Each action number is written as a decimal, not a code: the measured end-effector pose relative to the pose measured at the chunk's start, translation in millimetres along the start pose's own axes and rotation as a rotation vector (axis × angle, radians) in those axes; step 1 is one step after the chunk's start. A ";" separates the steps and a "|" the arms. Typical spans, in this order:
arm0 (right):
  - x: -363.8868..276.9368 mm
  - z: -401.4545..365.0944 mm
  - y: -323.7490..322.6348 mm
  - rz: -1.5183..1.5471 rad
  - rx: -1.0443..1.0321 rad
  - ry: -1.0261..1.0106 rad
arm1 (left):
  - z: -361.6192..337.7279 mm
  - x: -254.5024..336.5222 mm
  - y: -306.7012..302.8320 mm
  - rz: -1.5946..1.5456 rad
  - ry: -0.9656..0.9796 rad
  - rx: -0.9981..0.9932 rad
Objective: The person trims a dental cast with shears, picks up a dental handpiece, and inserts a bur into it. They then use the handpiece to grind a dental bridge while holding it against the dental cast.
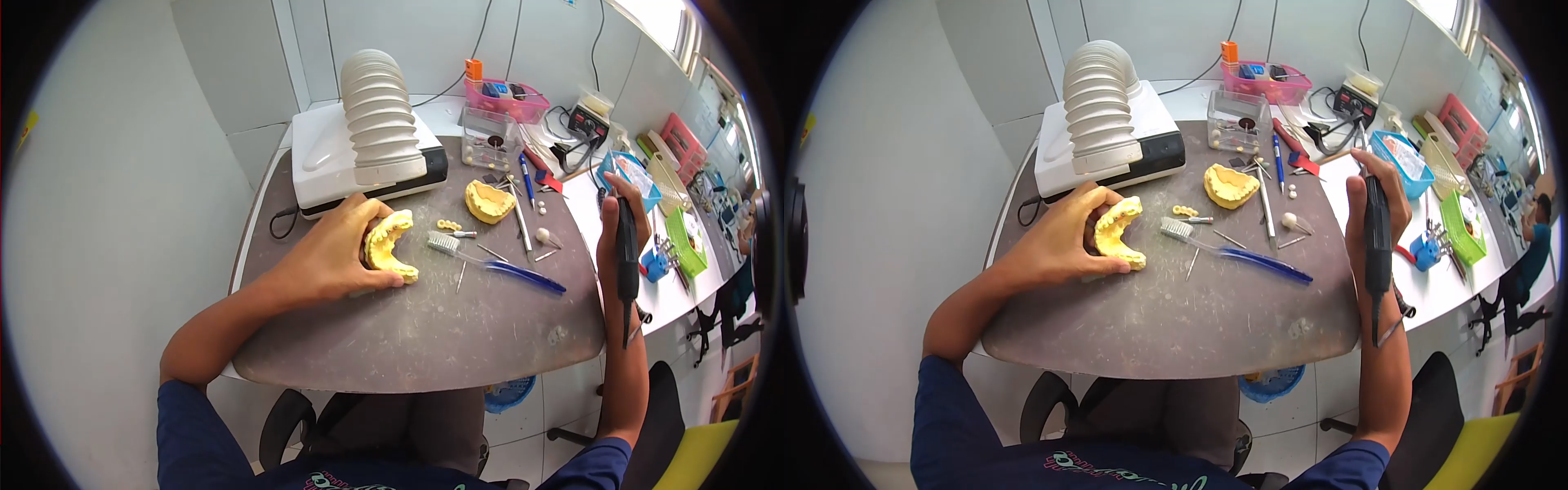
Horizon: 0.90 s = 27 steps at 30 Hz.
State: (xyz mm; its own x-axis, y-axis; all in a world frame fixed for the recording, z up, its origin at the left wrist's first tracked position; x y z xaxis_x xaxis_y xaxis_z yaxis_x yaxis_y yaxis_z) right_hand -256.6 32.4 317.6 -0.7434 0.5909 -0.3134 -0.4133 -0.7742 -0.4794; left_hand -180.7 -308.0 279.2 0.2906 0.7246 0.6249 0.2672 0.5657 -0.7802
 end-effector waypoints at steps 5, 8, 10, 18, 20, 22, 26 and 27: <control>-26.9 5.4 17.8 0.206 -0.074 0.028 | 14.2 -7.3 19.9 -0.557 0.136 -0.082; -55.5 7.4 40.3 0.532 -0.157 0.161 | 20.5 -7.0 20.3 -0.780 0.145 -0.056; -78.2 9.7 57.1 0.559 -0.267 0.258 | 24.1 -9.0 18.6 -0.772 0.140 -0.014; -107.9 18.4 121.8 0.681 -0.496 0.326 | 26.3 -29.9 27.9 -1.231 0.086 -0.051; -112.3 17.8 121.9 0.647 -0.441 0.197 | 21.2 -30.4 34.3 -1.334 0.076 -0.152; -98.7 8.3 130.4 0.649 -0.425 0.164 | 17.1 -21.4 28.8 -1.267 0.055 -0.172; -107.6 7.9 125.5 0.544 -0.374 -0.071 | 12.0 -11.5 22.3 -1.117 0.080 -0.205; -112.5 10.0 124.6 0.529 -0.358 -0.161 | 11.4 -11.6 19.5 -1.055 0.086 -0.182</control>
State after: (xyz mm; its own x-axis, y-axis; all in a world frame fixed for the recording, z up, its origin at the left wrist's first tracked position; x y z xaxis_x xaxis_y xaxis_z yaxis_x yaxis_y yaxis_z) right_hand -229.8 -132.8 301.4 -0.8790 0.0881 -0.4687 0.2099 -0.8110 -0.5461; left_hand -189.3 -300.8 256.4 -0.1053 -0.1300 0.9859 0.5521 0.8169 0.1667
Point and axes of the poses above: each hand's wrist, its own z-axis towards the middle knuckle, its own y-axis out of the palm, x = y × z, the point moved 7 cm from there along z, towards the middle knuckle, and after that the axes turned 13 degrees about -x, right-handed, at the moved point
